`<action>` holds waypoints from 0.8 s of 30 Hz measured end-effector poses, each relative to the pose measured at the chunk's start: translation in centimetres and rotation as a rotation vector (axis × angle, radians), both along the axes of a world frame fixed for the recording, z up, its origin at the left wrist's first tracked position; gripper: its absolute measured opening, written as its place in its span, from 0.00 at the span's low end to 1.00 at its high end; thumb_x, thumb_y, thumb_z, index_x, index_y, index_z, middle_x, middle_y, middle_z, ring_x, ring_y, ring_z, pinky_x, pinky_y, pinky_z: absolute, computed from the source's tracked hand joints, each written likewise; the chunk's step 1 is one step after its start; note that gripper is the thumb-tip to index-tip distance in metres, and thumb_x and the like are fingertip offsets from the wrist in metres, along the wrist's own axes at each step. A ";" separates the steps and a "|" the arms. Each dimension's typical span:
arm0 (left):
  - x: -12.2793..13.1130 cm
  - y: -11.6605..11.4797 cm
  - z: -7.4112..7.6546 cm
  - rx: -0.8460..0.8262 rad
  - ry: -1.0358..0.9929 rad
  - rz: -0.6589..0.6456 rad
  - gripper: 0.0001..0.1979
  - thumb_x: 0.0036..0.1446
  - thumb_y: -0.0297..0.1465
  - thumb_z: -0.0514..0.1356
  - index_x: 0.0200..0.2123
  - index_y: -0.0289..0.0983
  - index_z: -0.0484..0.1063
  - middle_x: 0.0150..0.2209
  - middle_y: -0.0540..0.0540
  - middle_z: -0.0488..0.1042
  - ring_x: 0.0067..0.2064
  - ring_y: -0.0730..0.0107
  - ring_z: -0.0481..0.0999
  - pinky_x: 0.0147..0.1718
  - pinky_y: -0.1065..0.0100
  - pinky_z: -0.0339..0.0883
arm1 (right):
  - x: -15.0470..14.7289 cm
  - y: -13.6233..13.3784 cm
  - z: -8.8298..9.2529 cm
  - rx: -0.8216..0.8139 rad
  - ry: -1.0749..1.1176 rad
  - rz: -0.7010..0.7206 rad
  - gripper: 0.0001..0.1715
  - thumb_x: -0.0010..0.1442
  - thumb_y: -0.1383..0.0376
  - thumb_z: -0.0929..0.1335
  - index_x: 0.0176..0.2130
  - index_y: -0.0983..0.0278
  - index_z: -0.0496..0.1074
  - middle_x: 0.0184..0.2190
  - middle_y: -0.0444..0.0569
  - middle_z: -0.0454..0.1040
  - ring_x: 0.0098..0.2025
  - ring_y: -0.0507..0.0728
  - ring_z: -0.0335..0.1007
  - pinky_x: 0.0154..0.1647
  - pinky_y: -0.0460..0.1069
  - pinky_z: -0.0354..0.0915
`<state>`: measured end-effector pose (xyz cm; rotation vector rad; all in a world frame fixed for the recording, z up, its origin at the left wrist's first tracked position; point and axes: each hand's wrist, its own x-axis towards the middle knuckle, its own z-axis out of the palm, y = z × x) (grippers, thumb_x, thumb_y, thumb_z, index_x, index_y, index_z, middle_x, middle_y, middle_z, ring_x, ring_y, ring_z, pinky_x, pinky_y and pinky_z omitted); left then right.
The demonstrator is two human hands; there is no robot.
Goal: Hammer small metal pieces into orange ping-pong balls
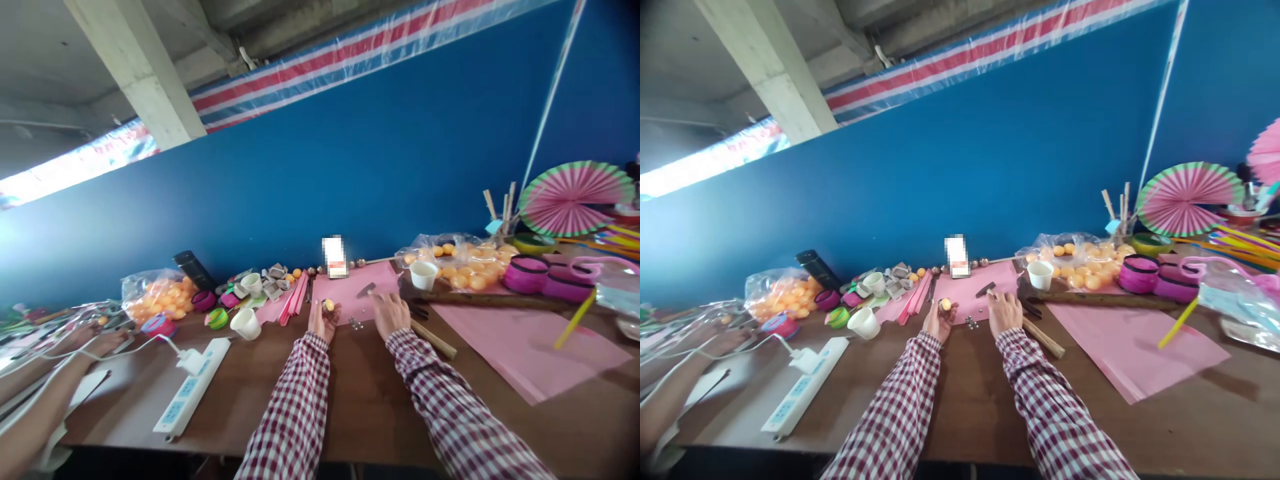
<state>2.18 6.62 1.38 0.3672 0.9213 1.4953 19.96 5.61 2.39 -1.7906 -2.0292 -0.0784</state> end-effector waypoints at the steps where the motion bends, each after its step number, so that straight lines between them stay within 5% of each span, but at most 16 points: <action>1: 0.1 0.0 0.0 0.000 0.005 0.010 0.17 0.54 0.38 0.51 0.32 0.28 0.68 0.25 0.38 0.74 0.24 0.71 0.74 0.22 0.74 0.69 | -0.2 0.1 0.0 0.011 -0.003 0.057 0.21 0.59 0.68 0.54 0.50 0.57 0.62 0.48 0.51 0.64 0.46 0.58 0.55 0.41 0.51 0.51; 7: 0.3 -0.1 -0.1 0.013 0.019 0.025 0.19 0.54 0.40 0.51 0.34 0.28 0.68 0.24 0.39 0.74 0.23 0.72 0.74 0.22 0.74 0.69 | -1.3 0.6 -0.5 -0.022 -0.008 0.283 0.20 0.59 0.69 0.54 0.43 0.58 0.69 0.44 0.47 0.68 0.53 0.56 0.50 0.48 0.50 0.48; 15: 0.2 -0.1 -0.2 0.024 0.000 0.002 0.20 0.54 0.41 0.48 0.36 0.28 0.67 0.26 0.38 0.74 0.24 0.71 0.74 0.23 0.73 0.68 | -1.2 0.8 -0.6 -0.064 -0.029 0.242 0.17 0.58 0.67 0.56 0.30 0.61 0.71 0.37 0.47 0.70 0.49 0.56 0.54 0.42 0.47 0.52; 24: 0.2 0.2 -0.2 0.026 -0.009 -0.023 0.20 0.54 0.41 0.49 0.38 0.29 0.67 0.27 0.38 0.74 0.25 0.71 0.74 0.23 0.72 0.69 | -1.2 0.6 -0.4 -0.045 -0.032 0.255 0.16 0.57 0.66 0.56 0.31 0.62 0.70 0.36 0.48 0.69 0.45 0.56 0.57 0.41 0.47 0.52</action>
